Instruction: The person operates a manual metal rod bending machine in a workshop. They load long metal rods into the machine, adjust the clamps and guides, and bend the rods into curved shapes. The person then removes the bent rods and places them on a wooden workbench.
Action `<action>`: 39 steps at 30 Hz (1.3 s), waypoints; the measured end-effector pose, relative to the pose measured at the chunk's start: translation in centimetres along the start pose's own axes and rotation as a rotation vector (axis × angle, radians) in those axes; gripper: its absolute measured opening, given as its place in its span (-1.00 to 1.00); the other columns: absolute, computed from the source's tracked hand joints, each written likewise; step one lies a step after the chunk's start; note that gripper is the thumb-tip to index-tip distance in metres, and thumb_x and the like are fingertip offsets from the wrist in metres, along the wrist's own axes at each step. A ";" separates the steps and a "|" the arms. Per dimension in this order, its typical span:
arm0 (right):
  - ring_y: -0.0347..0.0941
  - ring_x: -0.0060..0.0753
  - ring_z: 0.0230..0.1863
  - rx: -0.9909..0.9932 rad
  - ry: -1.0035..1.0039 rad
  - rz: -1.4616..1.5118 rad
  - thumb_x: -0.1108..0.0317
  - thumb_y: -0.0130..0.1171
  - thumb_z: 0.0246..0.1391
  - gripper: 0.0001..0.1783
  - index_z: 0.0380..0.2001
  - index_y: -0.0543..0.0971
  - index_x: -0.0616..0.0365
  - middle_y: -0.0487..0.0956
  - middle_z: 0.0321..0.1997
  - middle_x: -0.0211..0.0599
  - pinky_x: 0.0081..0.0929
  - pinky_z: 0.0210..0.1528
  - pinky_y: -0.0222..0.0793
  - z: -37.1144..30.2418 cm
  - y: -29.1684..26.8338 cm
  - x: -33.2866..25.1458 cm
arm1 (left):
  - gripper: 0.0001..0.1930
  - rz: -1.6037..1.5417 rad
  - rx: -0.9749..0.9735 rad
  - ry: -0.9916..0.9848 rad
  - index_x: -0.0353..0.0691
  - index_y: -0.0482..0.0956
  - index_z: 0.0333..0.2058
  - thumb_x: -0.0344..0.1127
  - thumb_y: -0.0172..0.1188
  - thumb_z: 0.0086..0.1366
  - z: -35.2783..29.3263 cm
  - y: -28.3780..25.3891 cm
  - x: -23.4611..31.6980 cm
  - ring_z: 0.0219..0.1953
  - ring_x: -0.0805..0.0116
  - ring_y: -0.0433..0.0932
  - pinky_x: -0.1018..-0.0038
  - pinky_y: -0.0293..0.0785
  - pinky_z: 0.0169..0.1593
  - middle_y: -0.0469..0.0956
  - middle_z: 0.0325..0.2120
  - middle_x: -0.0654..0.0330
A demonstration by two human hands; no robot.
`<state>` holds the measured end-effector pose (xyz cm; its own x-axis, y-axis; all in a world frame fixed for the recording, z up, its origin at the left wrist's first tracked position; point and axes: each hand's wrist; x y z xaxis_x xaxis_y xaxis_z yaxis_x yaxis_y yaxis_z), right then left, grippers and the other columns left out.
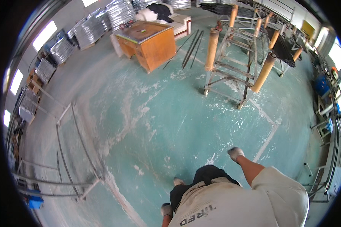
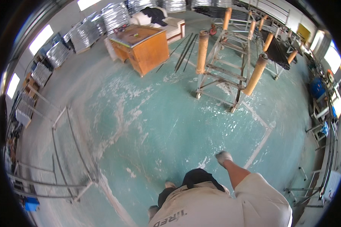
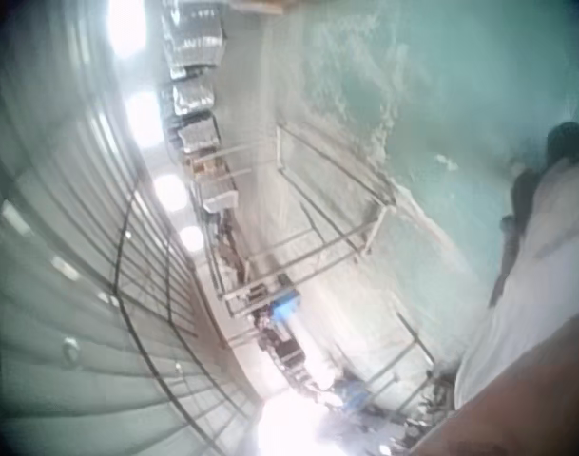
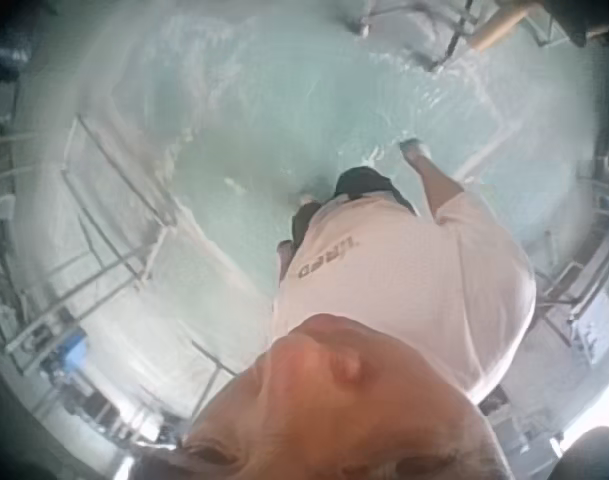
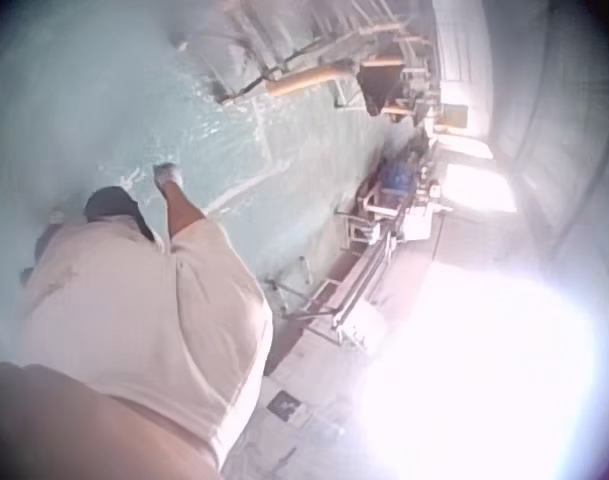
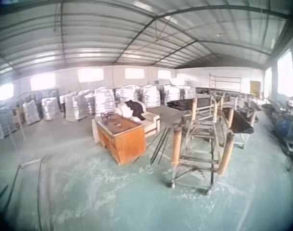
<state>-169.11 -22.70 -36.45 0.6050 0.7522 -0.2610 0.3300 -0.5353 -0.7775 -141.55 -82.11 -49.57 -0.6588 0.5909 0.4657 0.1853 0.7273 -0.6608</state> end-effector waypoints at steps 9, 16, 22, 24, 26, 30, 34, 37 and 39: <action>0.67 0.20 0.33 -0.392 0.386 -0.190 -0.25 0.10 0.43 -0.31 0.09 0.82 0.15 0.75 0.25 0.15 -0.03 0.36 0.59 8.4 3.4 4.9 | -0.73 -0.108 0.080 0.179 -0.19 0.84 -0.04 -0.21 0.33 0.42 31.2 -21.2 35.1 -0.17 0.03 0.83 0.17 0.69 -0.03 0.85 -0.19 -0.07; 0.74 0.13 0.23 -0.270 0.276 0.089 -0.27 0.27 0.34 -0.31 0.16 0.81 0.12 0.82 0.14 0.06 -0.08 0.34 0.59 29.4 -2.9 -15.1 | -0.72 -0.327 -0.094 0.183 -0.26 0.79 0.02 -0.25 0.31 0.46 48.3 -18.5 64.9 -0.12 0.08 0.81 0.20 0.67 0.03 0.84 -0.17 -0.02; 0.69 0.11 0.33 -0.029 -0.028 0.440 -0.12 0.33 0.34 -0.41 0.21 0.78 0.08 0.79 0.24 0.02 -0.07 0.40 0.55 43.9 -23.9 -38.3 | -0.66 0.099 -0.078 0.810 -0.28 0.78 0.06 -0.19 0.29 0.47 52.6 -23.2 94.3 0.12 -0.21 0.74 0.02 0.65 0.20 0.76 0.09 -0.13; 0.69 0.10 0.33 0.006 -0.089 0.479 -0.09 0.32 0.37 -0.42 0.23 0.77 0.07 0.79 0.24 0.00 -0.08 0.40 0.54 49.3 -27.9 -42.8 | -0.64 0.096 -0.066 0.866 -0.26 0.76 0.10 -0.18 0.28 0.48 59.8 -23.9 100.4 0.15 -0.25 0.71 -0.01 0.64 0.23 0.74 0.11 -0.15; 0.69 0.10 0.32 0.057 -0.066 0.471 -0.07 0.32 0.38 -0.44 0.23 0.77 0.07 0.80 0.23 -0.01 -0.10 0.40 0.54 53.8 -30.8 -45.8 | -0.62 0.156 0.003 0.910 -0.28 0.74 0.13 -0.18 0.27 0.49 65.7 -24.8 106.6 0.16 -0.28 0.70 -0.01 0.63 0.25 0.74 0.07 -0.19; 0.72 0.12 0.25 0.152 0.049 0.599 -0.06 0.32 0.35 -0.48 0.14 0.80 0.09 0.80 0.20 0.02 -0.10 0.33 0.60 61.7 -31.2 -48.6 | -0.65 0.185 0.204 1.098 -0.32 0.70 0.11 -0.21 0.27 0.51 77.3 -27.1 120.6 0.11 -0.33 0.68 -0.07 0.62 0.19 0.72 0.01 -0.22; 0.74 0.06 0.22 0.090 0.223 0.447 -0.01 0.39 0.31 -0.54 0.04 0.85 0.11 0.83 0.14 -0.01 -0.16 0.32 0.61 66.4 -29.9 -50.5 | -0.68 0.299 0.227 1.194 -0.34 0.68 0.06 -0.24 0.32 0.47 89.6 -28.3 132.8 0.08 -0.38 0.65 -0.12 0.59 0.15 0.68 0.00 -0.28; 0.74 0.07 0.22 0.028 0.270 0.423 -0.02 0.38 0.30 -0.54 0.03 0.85 0.09 0.83 0.13 -0.01 -0.16 0.32 0.61 69.6 -31.7 -53.6 | -0.66 0.332 0.229 1.218 -0.32 0.66 0.09 -0.26 0.35 0.45 94.6 -28.8 141.7 0.11 -0.41 0.62 -0.13 0.58 0.16 0.64 0.01 -0.35; 0.73 0.13 0.20 0.056 0.279 0.458 -0.05 0.34 0.29 -0.54 -0.02 0.85 0.09 0.82 0.11 0.00 -0.11 0.29 0.62 73.8 -32.4 -55.0 | -0.63 0.336 0.283 1.275 -0.36 0.63 0.13 -0.29 0.37 0.45 99.7 -28.2 146.3 0.15 -0.39 0.60 -0.12 0.57 0.20 0.63 0.06 -0.34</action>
<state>-266.59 -18.36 -39.15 0.8499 0.3116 -0.4250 -0.0475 -0.7578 -0.6507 -315.81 -50.92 -21.49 0.5483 0.7475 0.3749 -0.0548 0.4795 -0.8758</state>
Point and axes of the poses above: each hand's wrist, its own z-axis towards the middle knuckle, its own y-axis out of the palm, x = y × z
